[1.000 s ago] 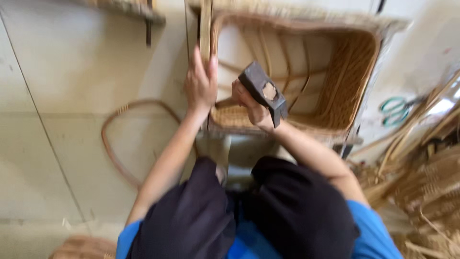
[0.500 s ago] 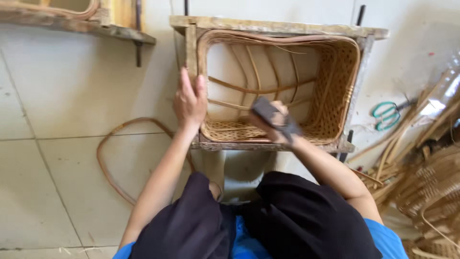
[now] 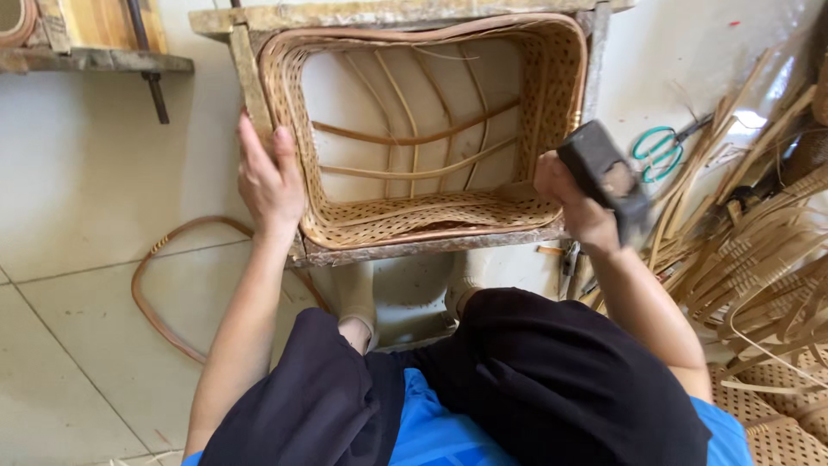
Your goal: The person assembles a rectangular basket frame by inserting curved bamboo strips into a wooden mold and securing them with a hammer. They then remove the assembled frame from the mold and place it on the floor.
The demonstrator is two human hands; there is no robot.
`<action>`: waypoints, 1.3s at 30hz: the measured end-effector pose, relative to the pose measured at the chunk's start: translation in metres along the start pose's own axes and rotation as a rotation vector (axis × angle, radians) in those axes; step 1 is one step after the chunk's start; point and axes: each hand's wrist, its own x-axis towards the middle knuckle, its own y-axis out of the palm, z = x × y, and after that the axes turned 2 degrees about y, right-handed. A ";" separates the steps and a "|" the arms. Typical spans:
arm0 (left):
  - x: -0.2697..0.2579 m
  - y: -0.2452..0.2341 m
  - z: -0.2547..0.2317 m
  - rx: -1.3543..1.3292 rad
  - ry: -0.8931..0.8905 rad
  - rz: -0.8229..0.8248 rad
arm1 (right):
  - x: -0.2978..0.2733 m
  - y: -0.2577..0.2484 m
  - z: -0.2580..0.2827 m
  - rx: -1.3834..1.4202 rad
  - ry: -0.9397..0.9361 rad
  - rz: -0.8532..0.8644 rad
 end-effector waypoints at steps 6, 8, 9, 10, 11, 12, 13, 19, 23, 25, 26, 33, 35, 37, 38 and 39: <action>0.007 0.001 -0.003 -0.019 -0.082 0.007 | -0.001 -0.020 -0.017 -0.332 -0.082 0.102; 0.001 0.000 -0.004 -0.011 0.018 -0.048 | -0.007 -0.033 -0.013 -0.276 -0.032 0.050; -0.002 -0.003 -0.005 -0.004 0.068 -0.067 | -0.013 -0.038 -0.010 -0.251 -0.018 0.031; -0.005 -0.006 -0.006 0.005 0.055 -0.054 | -0.019 -0.042 -0.007 -0.246 -0.009 0.010; -0.003 -0.006 -0.008 0.006 0.052 -0.048 | -0.020 -0.047 -0.005 -0.266 -0.018 0.001; 0.000 -0.006 -0.010 0.007 0.050 -0.042 | -0.021 -0.051 -0.004 -0.287 -0.028 -0.006; 0.004 -0.006 -0.011 0.011 0.050 -0.047 | -0.017 -0.052 -0.005 -0.323 -0.046 0.004; 0.005 -0.005 -0.010 0.036 0.011 -0.045 | 0.012 -0.030 -0.022 -0.572 -0.108 0.069; -0.003 -0.004 -0.004 -0.022 -0.062 -0.014 | 0.030 -0.023 -0.022 -0.678 -0.081 0.033; -0.005 -0.002 -0.005 0.010 -0.034 -0.025 | 0.039 -0.024 -0.016 -0.736 -0.055 0.006; -0.001 0.000 -0.007 0.066 0.046 -0.068 | 0.052 -0.026 -0.009 -0.770 -0.057 -0.008; 0.000 0.000 0.006 0.013 -0.042 -0.009 | 0.039 -0.048 0.019 -0.804 -0.115 -0.123; 0.009 0.003 0.015 -0.233 -0.167 0.019 | 0.019 -0.075 0.035 -0.777 -0.145 -0.256; 0.016 0.006 0.030 -0.449 -0.199 0.014 | 0.007 -0.107 0.044 -0.765 -0.157 -0.431; 0.020 0.004 0.043 -0.539 -0.171 -0.006 | 0.004 -0.123 0.043 -0.779 -0.151 -0.528; 0.021 0.004 0.057 -0.628 -0.144 -0.024 | 0.004 -0.137 0.037 -0.792 -0.135 -0.622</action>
